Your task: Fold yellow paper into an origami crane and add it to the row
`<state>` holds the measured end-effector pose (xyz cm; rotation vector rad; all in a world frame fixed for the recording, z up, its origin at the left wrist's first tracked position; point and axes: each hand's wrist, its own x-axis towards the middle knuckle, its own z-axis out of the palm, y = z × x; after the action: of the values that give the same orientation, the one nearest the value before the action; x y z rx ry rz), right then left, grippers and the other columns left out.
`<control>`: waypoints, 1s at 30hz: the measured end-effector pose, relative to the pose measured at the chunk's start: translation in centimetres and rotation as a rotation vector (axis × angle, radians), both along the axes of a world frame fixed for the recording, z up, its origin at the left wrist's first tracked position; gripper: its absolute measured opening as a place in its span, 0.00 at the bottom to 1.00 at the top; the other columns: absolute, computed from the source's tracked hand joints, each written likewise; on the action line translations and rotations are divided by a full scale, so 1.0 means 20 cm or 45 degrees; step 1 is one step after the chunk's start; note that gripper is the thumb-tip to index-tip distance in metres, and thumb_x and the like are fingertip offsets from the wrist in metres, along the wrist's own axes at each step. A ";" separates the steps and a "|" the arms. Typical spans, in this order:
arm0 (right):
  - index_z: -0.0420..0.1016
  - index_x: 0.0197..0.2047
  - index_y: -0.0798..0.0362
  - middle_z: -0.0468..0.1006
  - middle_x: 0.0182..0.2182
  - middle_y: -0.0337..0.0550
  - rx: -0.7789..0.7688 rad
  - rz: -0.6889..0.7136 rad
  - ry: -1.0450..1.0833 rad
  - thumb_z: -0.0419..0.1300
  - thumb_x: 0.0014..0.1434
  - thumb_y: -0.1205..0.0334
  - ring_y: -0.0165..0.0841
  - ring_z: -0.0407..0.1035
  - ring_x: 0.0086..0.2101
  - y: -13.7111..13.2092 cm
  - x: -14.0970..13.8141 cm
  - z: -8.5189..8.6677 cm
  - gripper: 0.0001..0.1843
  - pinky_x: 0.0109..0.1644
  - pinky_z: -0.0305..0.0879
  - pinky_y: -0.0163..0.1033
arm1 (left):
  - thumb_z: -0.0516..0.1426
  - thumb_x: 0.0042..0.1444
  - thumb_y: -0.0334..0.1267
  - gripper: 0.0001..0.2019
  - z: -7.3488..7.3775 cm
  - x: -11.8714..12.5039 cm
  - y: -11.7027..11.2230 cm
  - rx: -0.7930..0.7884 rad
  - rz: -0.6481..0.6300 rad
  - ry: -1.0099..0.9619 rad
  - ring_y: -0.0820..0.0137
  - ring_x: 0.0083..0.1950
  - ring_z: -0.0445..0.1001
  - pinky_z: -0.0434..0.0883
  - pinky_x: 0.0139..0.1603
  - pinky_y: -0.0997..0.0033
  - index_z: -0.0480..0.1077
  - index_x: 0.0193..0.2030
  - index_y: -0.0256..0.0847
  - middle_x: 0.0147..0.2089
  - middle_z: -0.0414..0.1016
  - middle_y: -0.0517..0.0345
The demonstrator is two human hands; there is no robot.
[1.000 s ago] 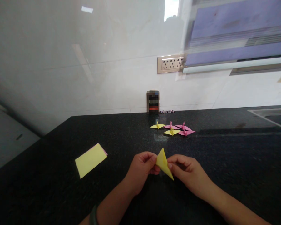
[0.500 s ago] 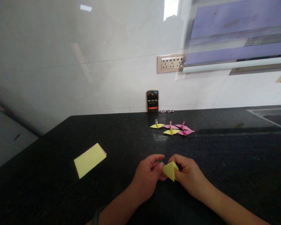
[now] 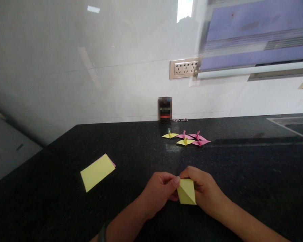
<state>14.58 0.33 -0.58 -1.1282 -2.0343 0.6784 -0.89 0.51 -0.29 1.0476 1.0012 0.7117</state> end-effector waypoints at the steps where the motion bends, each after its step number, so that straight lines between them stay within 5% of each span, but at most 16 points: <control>1: 0.67 0.28 0.53 0.68 0.23 0.38 0.006 0.009 0.002 0.54 0.47 0.74 0.28 0.64 0.25 0.00 0.00 0.00 0.07 0.27 0.57 0.32 | 0.55 0.45 0.47 0.17 0.00 0.00 0.00 0.010 0.001 0.015 0.73 0.25 0.69 0.66 0.28 0.73 0.71 0.29 0.31 0.25 0.70 0.54; 16: 0.66 0.27 0.53 0.70 0.21 0.37 -0.328 0.046 0.304 0.58 0.49 0.64 0.27 0.64 0.22 -0.02 -0.01 -0.02 0.03 0.23 0.58 0.30 | 0.59 0.41 0.43 0.13 0.01 0.00 0.00 0.067 0.034 -0.006 0.76 0.21 0.66 0.64 0.25 0.76 0.70 0.24 0.32 0.20 0.69 0.58; 24: 0.69 0.29 0.52 0.69 0.23 0.39 -0.058 0.107 0.235 0.59 0.47 0.63 0.28 0.64 0.24 -0.02 0.00 0.03 0.04 0.26 0.58 0.32 | 0.60 0.40 0.39 0.09 0.03 -0.01 -0.02 0.195 0.026 -0.033 0.76 0.23 0.65 0.61 0.26 0.77 0.71 0.23 0.34 0.21 0.69 0.59; 30: 0.65 0.26 0.53 0.66 0.21 0.36 -0.083 0.061 0.243 0.60 0.46 0.65 0.27 0.60 0.22 -0.01 0.02 -0.01 0.05 0.24 0.55 0.32 | 0.60 0.40 0.40 0.09 -0.01 -0.02 -0.02 0.269 0.013 -0.004 0.75 0.23 0.65 0.60 0.25 0.77 0.72 0.25 0.35 0.22 0.71 0.58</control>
<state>14.96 0.13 -0.77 -1.0131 -1.8943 0.8494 -1.34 0.15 -0.45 1.2246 0.9432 0.8407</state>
